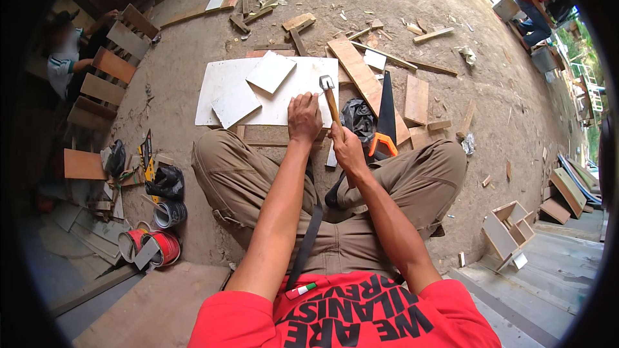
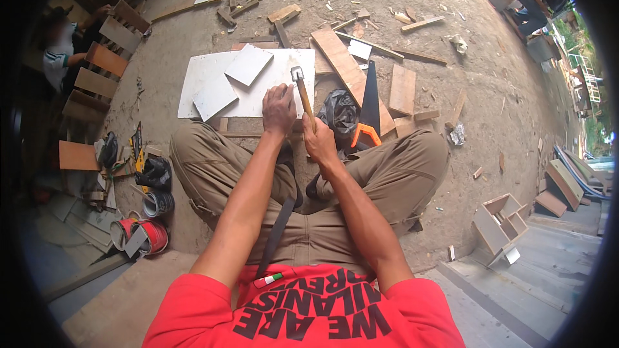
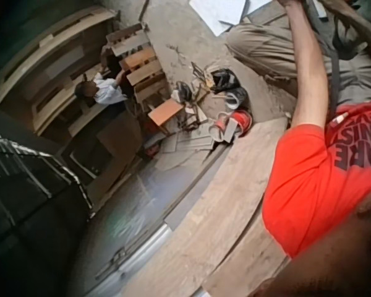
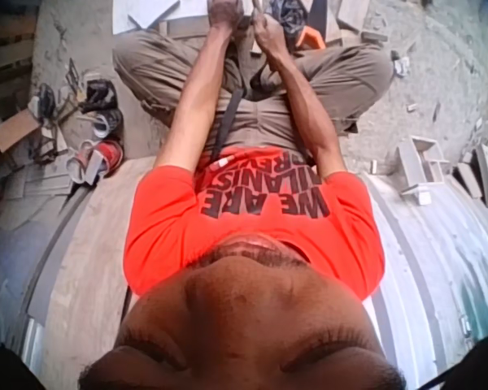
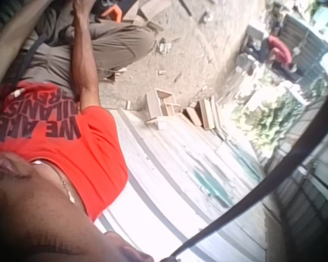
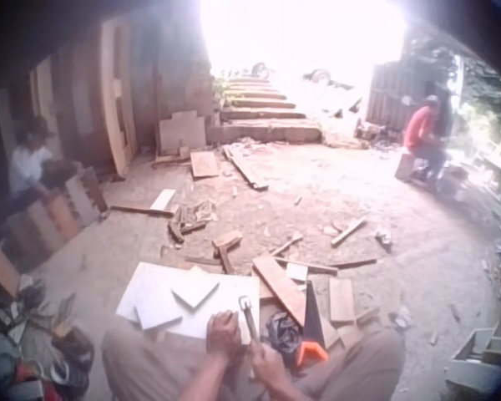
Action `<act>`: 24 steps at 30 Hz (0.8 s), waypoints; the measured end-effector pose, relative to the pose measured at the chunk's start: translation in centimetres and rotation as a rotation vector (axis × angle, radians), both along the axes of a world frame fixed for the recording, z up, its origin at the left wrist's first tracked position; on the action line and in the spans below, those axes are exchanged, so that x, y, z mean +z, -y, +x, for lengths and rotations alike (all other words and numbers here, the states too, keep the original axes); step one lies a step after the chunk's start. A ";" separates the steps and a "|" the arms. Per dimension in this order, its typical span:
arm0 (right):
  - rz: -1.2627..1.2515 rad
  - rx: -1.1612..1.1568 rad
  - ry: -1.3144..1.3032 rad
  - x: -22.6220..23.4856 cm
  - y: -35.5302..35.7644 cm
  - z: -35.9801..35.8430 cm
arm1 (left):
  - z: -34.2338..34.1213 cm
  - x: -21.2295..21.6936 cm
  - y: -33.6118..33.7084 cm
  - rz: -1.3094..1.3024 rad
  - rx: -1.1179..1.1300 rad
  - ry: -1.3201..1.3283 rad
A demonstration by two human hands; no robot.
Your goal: The person sits on the ground and assembles small wooden boxes by cutting white panels with a hand saw, fitting wooden pieces together, and hammering nails to secure the joints. The person handles multiple small panels and wooden strips, repeatedly aligning and fastening them.
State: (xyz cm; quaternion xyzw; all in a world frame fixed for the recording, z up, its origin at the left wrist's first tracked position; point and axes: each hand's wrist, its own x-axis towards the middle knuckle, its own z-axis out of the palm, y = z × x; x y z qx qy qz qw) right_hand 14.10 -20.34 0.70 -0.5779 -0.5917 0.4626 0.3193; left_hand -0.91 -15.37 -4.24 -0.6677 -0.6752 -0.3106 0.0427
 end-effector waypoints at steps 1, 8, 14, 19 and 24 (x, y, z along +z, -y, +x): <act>0.021 -0.002 0.005 0.0 0.0 0.1 | 0.1 0.1 0.0 0.007 -0.007 0.000; 0.021 -0.031 -0.016 0.7 -0.1 -0.2 | -0.2 -0.1 0.1 0.005 0.009 0.000; -0.027 -0.008 0.022 -0.3 -0.3 0.4 | -0.1 0.2 0.2 -0.014 0.010 0.001; -0.024 -0.058 0.024 -1.4 -0.8 0.9 | 0.4 0.4 -0.3 -0.045 -0.005 0.034; -0.004 -0.014 0.021 -0.7 -0.2 0.3 | -0.2 -0.5 -0.2 0.030 0.009 -0.015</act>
